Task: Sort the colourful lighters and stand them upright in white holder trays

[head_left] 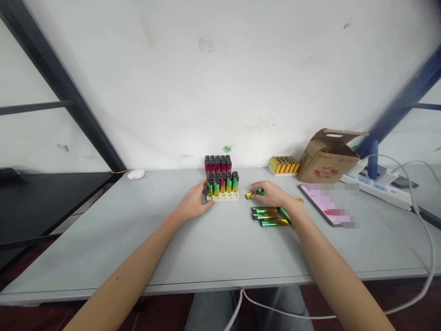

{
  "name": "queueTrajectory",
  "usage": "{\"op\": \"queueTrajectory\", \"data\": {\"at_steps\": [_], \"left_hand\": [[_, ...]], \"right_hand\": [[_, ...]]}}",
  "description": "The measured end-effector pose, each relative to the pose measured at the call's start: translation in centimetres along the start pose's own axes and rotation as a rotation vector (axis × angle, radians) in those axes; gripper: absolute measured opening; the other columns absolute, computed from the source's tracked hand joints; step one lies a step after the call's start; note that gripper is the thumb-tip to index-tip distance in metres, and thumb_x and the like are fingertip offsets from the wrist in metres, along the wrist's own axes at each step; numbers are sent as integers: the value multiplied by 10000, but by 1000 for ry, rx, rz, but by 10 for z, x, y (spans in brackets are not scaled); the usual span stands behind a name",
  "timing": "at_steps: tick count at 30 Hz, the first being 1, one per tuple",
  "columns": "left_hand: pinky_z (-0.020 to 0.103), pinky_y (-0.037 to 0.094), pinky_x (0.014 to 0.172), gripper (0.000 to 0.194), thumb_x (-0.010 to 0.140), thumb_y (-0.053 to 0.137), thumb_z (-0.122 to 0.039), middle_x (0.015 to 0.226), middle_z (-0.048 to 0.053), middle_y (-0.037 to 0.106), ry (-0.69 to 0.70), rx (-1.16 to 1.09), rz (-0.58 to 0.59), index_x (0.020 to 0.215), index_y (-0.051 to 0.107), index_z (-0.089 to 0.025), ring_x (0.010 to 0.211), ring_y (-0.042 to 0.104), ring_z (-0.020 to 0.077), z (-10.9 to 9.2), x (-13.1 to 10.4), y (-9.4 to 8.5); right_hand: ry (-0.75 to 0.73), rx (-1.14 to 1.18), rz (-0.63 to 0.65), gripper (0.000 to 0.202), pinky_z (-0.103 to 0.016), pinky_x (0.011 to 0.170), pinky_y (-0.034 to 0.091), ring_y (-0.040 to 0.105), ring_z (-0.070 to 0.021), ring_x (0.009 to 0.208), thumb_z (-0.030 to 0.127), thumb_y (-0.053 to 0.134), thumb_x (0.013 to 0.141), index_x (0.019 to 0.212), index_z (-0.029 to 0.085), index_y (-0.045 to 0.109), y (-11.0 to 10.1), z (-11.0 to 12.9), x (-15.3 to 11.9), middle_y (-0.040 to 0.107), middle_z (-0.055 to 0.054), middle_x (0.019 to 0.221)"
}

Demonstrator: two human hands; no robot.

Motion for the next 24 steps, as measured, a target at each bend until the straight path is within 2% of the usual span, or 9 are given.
{"op": "queueTrajectory", "data": {"at_steps": [3,6,9,11,14,16,19,22,24], "left_hand": [[431,356,1106,729,845,524,-530,1424,125,478,-4,16,1,1451,318,-182,1341,412,307,0,-1,0],[435,349,1109,737,850,511,-538,1417,126,480,-11,30,3,1461,301,-183,1344,404,308,-1,-2,-2],[441,351,1106,746,843,524,-535,1416,129,481,-18,27,7,1463,298,-186,1343,403,314,-2,-2,-3],[443,353,1103,742,841,531,-529,1413,128,485,-19,21,5,1461,303,-192,1343,404,316,-3,-3,-5],[438,350,1103,731,843,530,-518,1417,131,479,-27,23,4,1457,312,-188,1347,398,317,-3,-3,-7],[432,353,1101,719,842,531,-513,1420,130,475,-32,20,4,1450,327,-189,1348,397,316,-3,-3,-7],[428,359,1095,698,842,536,-510,1420,127,474,-30,5,-3,1436,355,-191,1343,399,314,-1,-3,-7],[426,348,1101,691,844,535,-499,1420,132,469,-30,3,-2,1428,364,-173,1340,397,309,-1,-3,-7],[421,349,1100,678,839,538,-492,1406,135,478,-36,2,5,1412,385,-164,1329,409,306,-1,-2,-7]], "right_hand": [[26,6,-39,224,-356,880,464,626,-270,1012,382,650,783,898,201,712,-4,-3,-1,711,-85,1064],[80,89,-127,180,-340,791,477,636,-233,887,371,661,766,831,203,655,-11,-6,-1,710,-61,932],[113,254,-264,195,-323,746,486,641,-187,780,318,641,772,923,199,611,-25,-7,-2,690,-45,875],[154,346,-339,310,-325,720,490,650,-170,716,290,645,763,1054,200,587,-33,-10,-5,676,-45,897],[221,524,-390,400,-321,712,501,669,-160,684,263,679,734,1119,203,590,-39,-17,-8,669,-42,918],[278,720,-413,286,-295,706,515,677,-155,709,245,692,725,1000,190,642,-40,-23,-9,672,-31,875],[397,1177,-456,71,-229,664,533,686,-137,746,202,680,738,793,181,640,-31,-36,-12,673,-16,809],[473,1661,-465,102,-193,622,549,697,-137,804,119,650,745,718,187,580,-15,-36,-10,689,-24,819],[491,1859,-448,135,-192,624,568,695,-130,800,77,635,753,722,187,564,-7,-31,-8,689,-33,820]]}}
Point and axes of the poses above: each hand's wrist, its own x-axis towards the middle knuckle, its own y-axis out of the palm, z = x × y, the point moved 10 cm from there along x, towards the middle knuckle
